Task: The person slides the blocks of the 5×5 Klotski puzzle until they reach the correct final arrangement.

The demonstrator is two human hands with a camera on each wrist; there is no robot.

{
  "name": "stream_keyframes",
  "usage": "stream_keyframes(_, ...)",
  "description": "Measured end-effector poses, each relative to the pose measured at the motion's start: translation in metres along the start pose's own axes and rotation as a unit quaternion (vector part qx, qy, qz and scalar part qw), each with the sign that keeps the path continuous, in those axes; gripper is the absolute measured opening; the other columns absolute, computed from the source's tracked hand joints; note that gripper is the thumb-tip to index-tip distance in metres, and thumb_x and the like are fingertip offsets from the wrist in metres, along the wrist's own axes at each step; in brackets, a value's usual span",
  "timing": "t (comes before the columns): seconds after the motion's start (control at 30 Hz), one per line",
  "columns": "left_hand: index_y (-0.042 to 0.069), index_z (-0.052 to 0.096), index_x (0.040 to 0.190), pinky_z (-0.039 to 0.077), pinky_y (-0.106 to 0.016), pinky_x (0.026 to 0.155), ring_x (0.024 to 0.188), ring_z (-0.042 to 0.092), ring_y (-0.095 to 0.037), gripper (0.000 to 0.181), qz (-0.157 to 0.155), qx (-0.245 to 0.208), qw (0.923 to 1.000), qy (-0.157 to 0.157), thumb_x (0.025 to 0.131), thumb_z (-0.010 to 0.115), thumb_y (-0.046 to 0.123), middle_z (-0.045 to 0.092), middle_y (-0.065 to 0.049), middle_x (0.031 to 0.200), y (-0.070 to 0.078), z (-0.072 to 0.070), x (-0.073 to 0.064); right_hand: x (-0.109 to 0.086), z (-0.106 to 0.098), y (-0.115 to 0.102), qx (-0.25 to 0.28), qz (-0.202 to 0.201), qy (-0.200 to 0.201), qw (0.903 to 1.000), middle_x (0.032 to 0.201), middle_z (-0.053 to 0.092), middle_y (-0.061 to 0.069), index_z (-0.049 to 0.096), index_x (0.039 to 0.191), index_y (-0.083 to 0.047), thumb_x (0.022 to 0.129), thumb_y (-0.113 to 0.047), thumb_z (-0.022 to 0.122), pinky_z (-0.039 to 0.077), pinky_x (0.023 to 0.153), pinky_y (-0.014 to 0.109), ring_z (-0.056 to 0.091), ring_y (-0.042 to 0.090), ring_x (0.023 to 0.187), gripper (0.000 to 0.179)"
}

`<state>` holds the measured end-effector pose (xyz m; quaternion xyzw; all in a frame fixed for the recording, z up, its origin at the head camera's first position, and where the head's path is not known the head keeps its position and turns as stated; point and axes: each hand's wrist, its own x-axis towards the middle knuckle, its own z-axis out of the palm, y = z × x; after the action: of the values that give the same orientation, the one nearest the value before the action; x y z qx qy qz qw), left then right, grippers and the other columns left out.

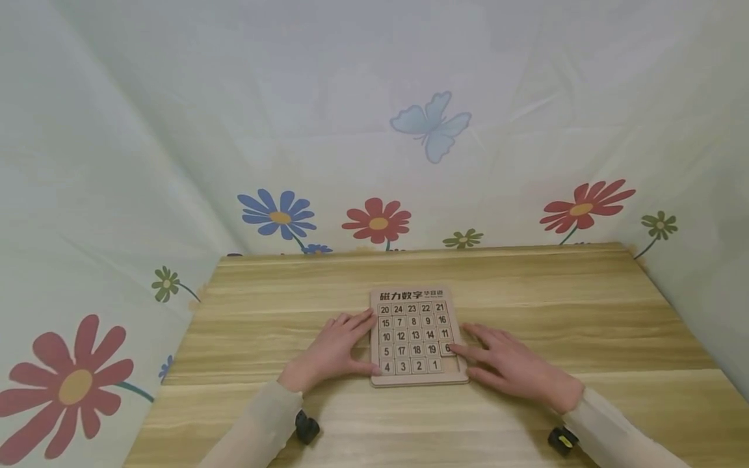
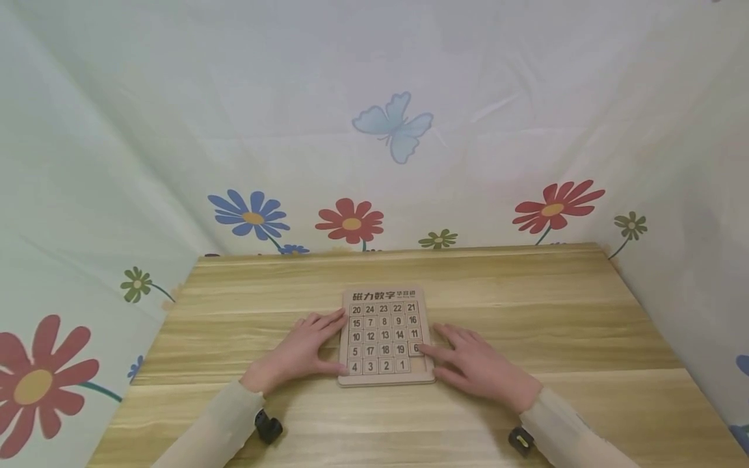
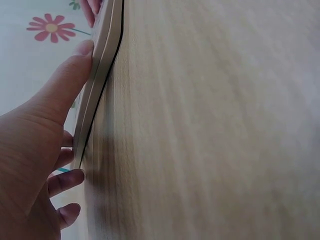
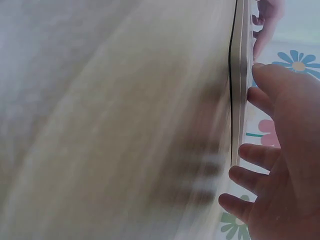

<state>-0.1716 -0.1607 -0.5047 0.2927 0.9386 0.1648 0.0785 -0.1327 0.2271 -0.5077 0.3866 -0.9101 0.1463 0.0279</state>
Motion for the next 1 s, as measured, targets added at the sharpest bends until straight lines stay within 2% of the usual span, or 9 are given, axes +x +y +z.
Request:
stream_keyframes(0.17, 0.011, 0.036, 0.163, 0.031, -0.058, 0.119, 0.143, 0.04, -0.03, 0.113, 0.0, -0.004, 1.0, -0.002, 0.078, 0.075, 0.075, 0.03, -0.006, 0.171, 0.001, 0.0, -0.001, 0.001, 0.001, -0.005, -0.008, -0.001, -0.003, 1.0, 0.159, 0.042, 0.026, 0.057, 0.151, -0.024, 0.101, -0.041, 0.066, 0.04, 0.113, 0.064, 0.046, 0.045, 0.142, 0.054)
stream_keyframes(0.37, 0.012, 0.037, 0.162, 0.032, -0.057, 0.118, 0.143, 0.04, -0.029, 0.112, -0.002, -0.006, 1.0, 0.0, 0.078, 0.075, 0.075, 0.03, -0.006, 0.17, 0.001, 0.001, -0.001, 0.003, 0.002, -0.018, -0.023, -0.041, -0.007, 0.9989, 0.163, 0.038, 0.021, 0.057, 0.152, -0.028, 0.102, -0.045, 0.065, 0.039, 0.114, 0.063, 0.044, 0.042, 0.144, 0.053)
stream_keyframes(0.47, 0.012, 0.037, 0.163, 0.032, -0.057, 0.118, 0.143, 0.04, -0.029, 0.112, -0.002, -0.009, 1.0, 0.0, 0.078, 0.075, 0.075, 0.03, -0.006, 0.171, 0.001, 0.0, -0.001, 0.003, 0.001, -0.022, -0.017, -0.047, -0.013, 0.9987, 0.166, 0.036, 0.019, 0.056, 0.152, -0.029, 0.102, -0.046, 0.064, 0.037, 0.115, 0.063, 0.042, 0.041, 0.146, 0.053)
stream_keyframes(0.7, 0.012, 0.039, 0.162, 0.033, -0.057, 0.117, 0.141, 0.041, -0.028, 0.112, -0.003, -0.01, 0.9999, 0.003, 0.078, 0.075, 0.075, 0.031, -0.005, 0.17, 0.0, 0.001, 0.0, -0.001, 0.0, -0.022, -0.018, -0.041, -0.01, 0.9989, 0.166, 0.036, 0.019, 0.053, 0.154, -0.031, 0.101, -0.045, 0.065, 0.037, 0.115, 0.064, 0.041, 0.042, 0.146, 0.056)
stream_keyframes(1.0, 0.013, 0.038, 0.162, 0.033, -0.056, 0.118, 0.141, 0.041, -0.028, 0.112, -0.005, -0.009, 0.9999, 0.001, 0.078, 0.075, 0.075, 0.03, -0.005, 0.171, 0.002, -0.001, -0.001, 0.005, 0.005, -0.027, -0.017, -0.079, -0.002, 0.9967, 0.164, 0.038, 0.02, 0.055, 0.153, -0.031, 0.101, -0.041, 0.066, 0.038, 0.113, 0.065, 0.039, 0.044, 0.147, 0.054)
